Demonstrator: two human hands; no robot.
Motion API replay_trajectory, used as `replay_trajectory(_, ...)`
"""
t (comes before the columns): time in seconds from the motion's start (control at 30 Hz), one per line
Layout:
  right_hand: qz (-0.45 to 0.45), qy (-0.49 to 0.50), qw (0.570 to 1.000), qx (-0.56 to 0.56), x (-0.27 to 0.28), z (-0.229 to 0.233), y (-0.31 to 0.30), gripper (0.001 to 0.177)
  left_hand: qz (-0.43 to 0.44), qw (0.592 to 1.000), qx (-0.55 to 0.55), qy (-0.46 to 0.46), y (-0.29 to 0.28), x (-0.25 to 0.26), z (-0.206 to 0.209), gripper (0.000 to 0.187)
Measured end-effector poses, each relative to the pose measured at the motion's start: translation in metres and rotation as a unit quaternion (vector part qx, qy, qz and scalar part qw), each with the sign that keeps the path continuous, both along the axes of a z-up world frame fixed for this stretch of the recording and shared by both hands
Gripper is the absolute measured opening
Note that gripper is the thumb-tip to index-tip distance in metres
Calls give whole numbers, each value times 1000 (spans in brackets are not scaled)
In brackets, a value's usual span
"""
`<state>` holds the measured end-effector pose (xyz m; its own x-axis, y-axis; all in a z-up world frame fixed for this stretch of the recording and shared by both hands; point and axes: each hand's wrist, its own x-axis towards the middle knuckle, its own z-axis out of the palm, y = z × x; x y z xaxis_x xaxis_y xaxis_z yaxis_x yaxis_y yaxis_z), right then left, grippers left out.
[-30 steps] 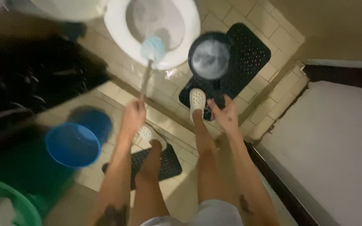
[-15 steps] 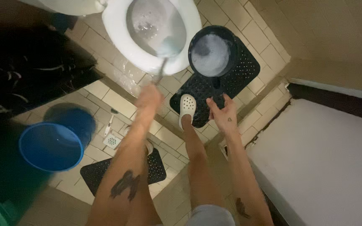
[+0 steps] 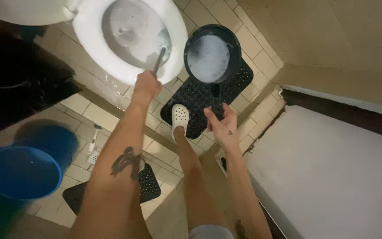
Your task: The person cleans a toilet by scrubbing the interior of the bowl with a brush and wiping the exterior surfaces of the seat and lid with a separate brush dipped in soapy water.
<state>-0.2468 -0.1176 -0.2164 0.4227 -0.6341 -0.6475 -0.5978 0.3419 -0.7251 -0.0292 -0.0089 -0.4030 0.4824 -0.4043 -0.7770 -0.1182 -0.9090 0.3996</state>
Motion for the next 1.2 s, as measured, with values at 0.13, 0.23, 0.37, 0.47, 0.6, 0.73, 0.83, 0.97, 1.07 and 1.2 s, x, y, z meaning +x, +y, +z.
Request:
replay_trajectory(0.13, -31, 42, 999, 1, -3, -5, -5, 30, -103, 990, 96, 5, 12, 15, 60, 39)
replay_trajectory(0.23, -17, -10, 1000, 9, -10, -9, -12, 17, -77, 983, 163, 25, 17, 22, 90, 47)
replay_trajectory(0.37, -3, 7, 1000, -6, -19, -11, -16, 18, -60, 995, 81, -2, 0, 22, 48, 32)
replay_trajectory(0.47, -2, -4, 1000, -9, -20, -11, -21, 19, -69, 997, 27, -28, -18, 17, 8, 25)
replay_trajectory(0.6, -14, -20, 1000, 3, -22, -8, -27, 16, 141, 989, -12, 38, -7, -3, -5, 30)
replay_trajectory(0.73, 2, 4, 1000, -3, -21, -6, -33, 14, 22, 998, -58, -17, 32, -16, 4, 28)
replay_trajectory(0.83, 15, 4, 1000, -1, -18, -6, -36, 15, -29, 999, 18, 8, 44, -2, 13, 30)
replay_trajectory(0.97, 21, -7, 1000, 9, -19, -4, -35, 16, 98, 988, 43, 110, 1, 1, -15, 36)
replay_trajectory(1.07, 33, 13, 999, 8, -15, -5, -40, 16, 176, 980, -95, -17, -23, -6, -37, 33)
replay_trajectory(1.2, 120, 66, 989, -51, -15, -3, -42, 21, 95, 992, -79, -10, 5, -25, -16, 31)
